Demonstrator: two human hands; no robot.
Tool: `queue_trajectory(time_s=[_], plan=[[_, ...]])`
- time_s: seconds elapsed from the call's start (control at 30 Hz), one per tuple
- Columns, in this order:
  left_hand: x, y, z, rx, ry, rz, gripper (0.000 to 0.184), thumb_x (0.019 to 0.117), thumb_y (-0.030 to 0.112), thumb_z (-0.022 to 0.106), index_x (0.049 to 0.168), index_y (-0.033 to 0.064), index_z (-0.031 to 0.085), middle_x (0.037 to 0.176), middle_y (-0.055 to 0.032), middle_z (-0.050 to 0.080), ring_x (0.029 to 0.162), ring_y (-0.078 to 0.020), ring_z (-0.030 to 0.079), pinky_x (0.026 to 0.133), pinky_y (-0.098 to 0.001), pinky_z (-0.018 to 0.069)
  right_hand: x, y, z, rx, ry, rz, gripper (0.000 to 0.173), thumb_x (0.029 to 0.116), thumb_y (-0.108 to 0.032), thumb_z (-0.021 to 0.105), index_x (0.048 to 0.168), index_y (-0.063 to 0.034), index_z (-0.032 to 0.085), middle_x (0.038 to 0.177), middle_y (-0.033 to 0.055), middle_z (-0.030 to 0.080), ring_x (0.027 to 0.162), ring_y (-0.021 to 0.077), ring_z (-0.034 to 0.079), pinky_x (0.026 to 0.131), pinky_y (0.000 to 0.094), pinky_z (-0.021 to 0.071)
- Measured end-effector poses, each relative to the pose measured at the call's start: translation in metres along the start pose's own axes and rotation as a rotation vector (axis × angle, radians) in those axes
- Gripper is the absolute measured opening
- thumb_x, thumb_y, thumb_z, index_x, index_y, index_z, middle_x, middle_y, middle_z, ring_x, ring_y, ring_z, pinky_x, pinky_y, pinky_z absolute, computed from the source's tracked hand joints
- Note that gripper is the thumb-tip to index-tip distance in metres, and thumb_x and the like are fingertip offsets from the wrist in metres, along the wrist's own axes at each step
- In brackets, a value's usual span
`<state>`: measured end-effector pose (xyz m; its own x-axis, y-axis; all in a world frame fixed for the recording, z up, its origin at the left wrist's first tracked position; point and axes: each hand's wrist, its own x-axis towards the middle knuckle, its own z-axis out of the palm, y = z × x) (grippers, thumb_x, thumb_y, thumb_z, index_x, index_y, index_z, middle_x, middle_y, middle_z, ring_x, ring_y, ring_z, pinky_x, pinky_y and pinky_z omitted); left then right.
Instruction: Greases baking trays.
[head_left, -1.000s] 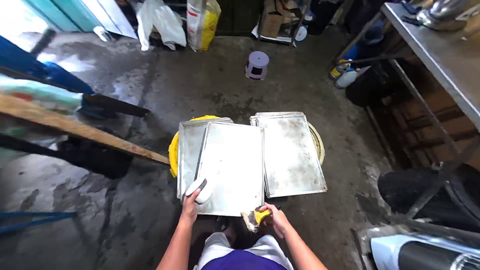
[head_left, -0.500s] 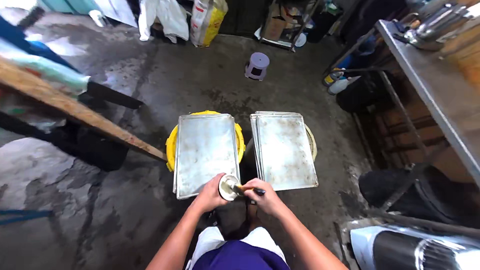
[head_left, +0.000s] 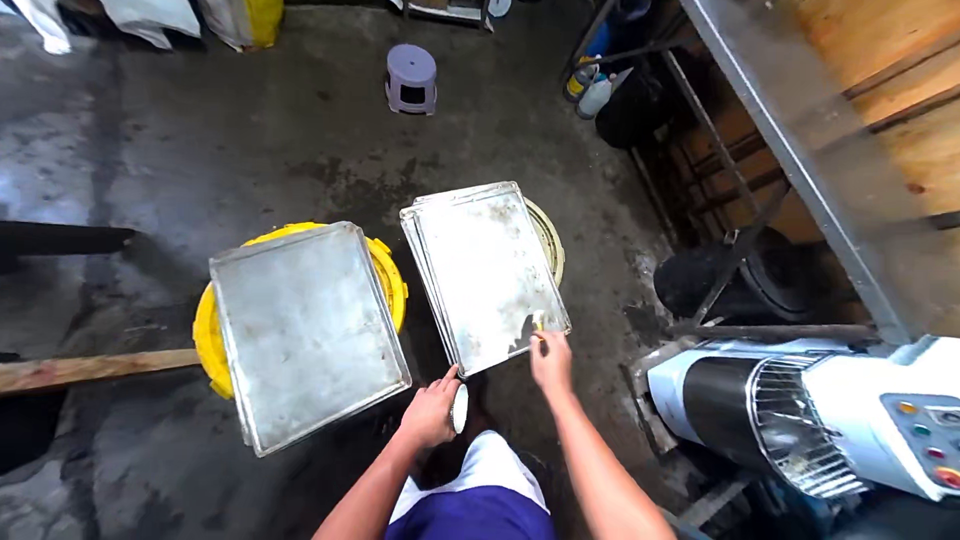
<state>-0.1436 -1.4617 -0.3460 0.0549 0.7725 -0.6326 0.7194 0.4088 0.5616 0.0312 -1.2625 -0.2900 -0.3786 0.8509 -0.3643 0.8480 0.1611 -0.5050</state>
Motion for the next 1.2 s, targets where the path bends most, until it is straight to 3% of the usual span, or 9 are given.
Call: queue_trajectory(time_s=[0.13, 0.33, 0.47, 0.6, 0.7, 0.87, 0.97, 1.07, 1.2], plan=[[0.028, 0.016, 0.014, 0.111, -0.106, -0.142, 0.090, 0.0711, 0.026, 0.087, 0.150, 0.0133, 0.047, 0.172, 0.0005, 0.018, 0.139, -0.0353, 0.049, 0.099, -0.0610, 0.0477, -0.013, -0.018, 0.079, 0.025, -0.393, -0.257, 0.031, 0.1026, -0.023, 0.055, 0.121, -0.0066, 0.073, 0.127, 0.0147, 0.068, 0.117, 0.0236, 0.067, 0.104, 0.0398, 0.0531], [0.032, 0.018, 0.012, 0.086, -0.165, -0.212, 0.089, 0.0721, 0.031, 0.086, 0.150, 0.0165, 0.046, 0.172, 0.0086, 0.015, 0.138, -0.0305, 0.050, 0.099, -0.0573, 0.0488, 0.063, 0.055, -0.007, 0.047, 0.074, -0.044, 0.029, 0.1023, -0.016, 0.058, 0.119, 0.0024, 0.072, 0.118, 0.0223, 0.069, 0.113, 0.0311, 0.067, 0.102, 0.0444, 0.0530], [0.034, 0.021, 0.012, 0.035, -0.183, -0.251, 0.090, 0.0715, 0.031, 0.086, 0.150, 0.0170, 0.045, 0.172, 0.0083, 0.015, 0.141, -0.0295, 0.047, 0.100, -0.0575, 0.0481, 0.044, -0.038, 0.068, -0.086, -0.354, -0.159, 0.033, 0.1032, -0.023, 0.052, 0.122, -0.0034, 0.071, 0.127, 0.0190, 0.066, 0.121, 0.0288, 0.064, 0.106, 0.0422, 0.0516], [0.034, 0.022, 0.009, 0.003, -0.194, -0.280, 0.092, 0.0692, 0.031, 0.089, 0.150, 0.0188, 0.046, 0.172, 0.0104, 0.015, 0.140, -0.0284, 0.048, 0.101, -0.0565, 0.0477, 0.107, -0.018, 0.033, 0.326, -0.185, -0.223, 0.027, 0.1007, -0.019, 0.058, 0.113, -0.0004, 0.074, 0.111, 0.0141, 0.074, 0.106, 0.0200, 0.071, 0.099, 0.0380, 0.0564], [0.033, 0.024, 0.008, -0.044, -0.188, -0.287, 0.091, 0.0700, 0.032, 0.088, 0.150, 0.0181, 0.047, 0.172, 0.0110, 0.016, 0.141, -0.0279, 0.048, 0.101, -0.0559, 0.0482, 0.162, -0.013, -0.022, -0.025, -0.037, -0.099, 0.030, 0.1037, -0.020, 0.056, 0.118, 0.0007, 0.073, 0.122, 0.0213, 0.070, 0.117, 0.0312, 0.067, 0.104, 0.0466, 0.0520], [0.036, 0.023, 0.011, -0.099, -0.178, -0.294, 0.089, 0.0712, 0.033, 0.090, 0.148, 0.0168, 0.048, 0.171, 0.0095, 0.019, 0.140, -0.0287, 0.049, 0.101, -0.0567, 0.0484, 0.143, -0.107, 0.071, 0.033, -0.378, -0.323, 0.029, 0.1019, -0.022, 0.056, 0.117, -0.0061, 0.074, 0.118, 0.0159, 0.071, 0.106, 0.0246, 0.071, 0.095, 0.0414, 0.0580], [0.035, 0.023, 0.010, -0.118, -0.170, -0.293, 0.088, 0.0702, 0.032, 0.090, 0.147, 0.0170, 0.050, 0.171, 0.0084, 0.022, 0.139, -0.0294, 0.050, 0.100, -0.0575, 0.0489, 0.217, -0.079, 0.003, 0.332, -0.238, -0.183, 0.029, 0.1033, -0.021, 0.058, 0.115, 0.0005, 0.073, 0.112, 0.0152, 0.074, 0.107, 0.0200, 0.070, 0.101, 0.0396, 0.0552], [0.036, 0.022, 0.010, -0.143, -0.163, -0.306, 0.088, 0.0705, 0.032, 0.089, 0.147, 0.0176, 0.050, 0.171, 0.0080, 0.022, 0.140, -0.0291, 0.050, 0.101, -0.0569, 0.0489, 0.269, -0.075, -0.042, -0.048, -0.017, -0.114, 0.031, 0.1040, -0.021, 0.055, 0.118, 0.0008, 0.072, 0.121, 0.0211, 0.071, 0.116, 0.0314, 0.068, 0.104, 0.0490, 0.0521], [0.037, 0.023, 0.011, -0.142, -0.182, -0.307, 0.087, 0.0710, 0.033, 0.090, 0.146, 0.0173, 0.050, 0.171, 0.0084, 0.021, 0.139, -0.0282, 0.050, 0.102, -0.0556, 0.0484, 0.226, -0.170, 0.055, -0.175, -0.358, -0.283, 0.026, 0.0988, -0.025, 0.059, 0.114, -0.0103, 0.074, 0.123, 0.0161, 0.068, 0.109, 0.0293, 0.069, 0.094, 0.0479, 0.0573]])
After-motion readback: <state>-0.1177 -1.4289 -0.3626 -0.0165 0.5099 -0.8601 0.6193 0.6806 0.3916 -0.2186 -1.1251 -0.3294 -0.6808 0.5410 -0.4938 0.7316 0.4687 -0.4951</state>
